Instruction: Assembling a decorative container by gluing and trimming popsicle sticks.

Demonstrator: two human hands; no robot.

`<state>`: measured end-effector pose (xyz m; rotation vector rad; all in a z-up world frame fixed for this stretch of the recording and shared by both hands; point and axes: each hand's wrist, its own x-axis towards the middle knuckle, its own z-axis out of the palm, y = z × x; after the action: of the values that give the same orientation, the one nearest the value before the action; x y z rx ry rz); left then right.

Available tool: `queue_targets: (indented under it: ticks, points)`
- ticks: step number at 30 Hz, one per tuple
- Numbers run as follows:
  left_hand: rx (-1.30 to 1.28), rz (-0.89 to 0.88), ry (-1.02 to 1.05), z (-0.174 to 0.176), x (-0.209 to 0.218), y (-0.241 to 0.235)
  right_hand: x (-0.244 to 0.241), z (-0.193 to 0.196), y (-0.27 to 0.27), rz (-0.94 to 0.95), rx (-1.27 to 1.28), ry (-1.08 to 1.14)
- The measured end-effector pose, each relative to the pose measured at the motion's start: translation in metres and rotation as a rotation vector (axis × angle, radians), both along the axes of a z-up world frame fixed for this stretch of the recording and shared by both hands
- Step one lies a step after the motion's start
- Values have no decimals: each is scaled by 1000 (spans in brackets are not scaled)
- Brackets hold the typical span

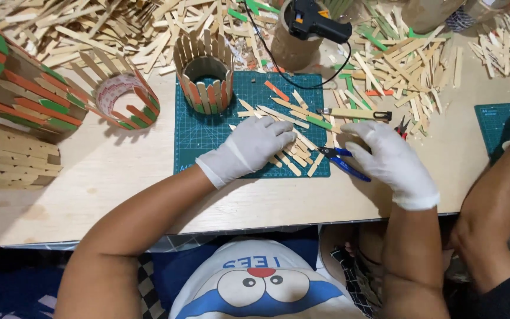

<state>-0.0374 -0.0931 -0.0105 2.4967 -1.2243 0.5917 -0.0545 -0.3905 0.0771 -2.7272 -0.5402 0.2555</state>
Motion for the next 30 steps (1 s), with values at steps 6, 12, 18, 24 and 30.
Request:
queue_targets:
  ticks: [6,12,18,24,30]
  points:
    - [13,-27,-72,-33,12,-3,28,38,46,197,121,60]
    - [-111,-54,-64,1,3,30,44,50,85,214,426,357]
    - [-323,-228,-48,-12,-4,47,51,-37,93,76,1005,551]
    - [-435,-406,35,-6,-5,49,49,-64,82,345,1025,380]
    - [-493,-586,51,-33,10,37,57,-73,67,504,774,71]
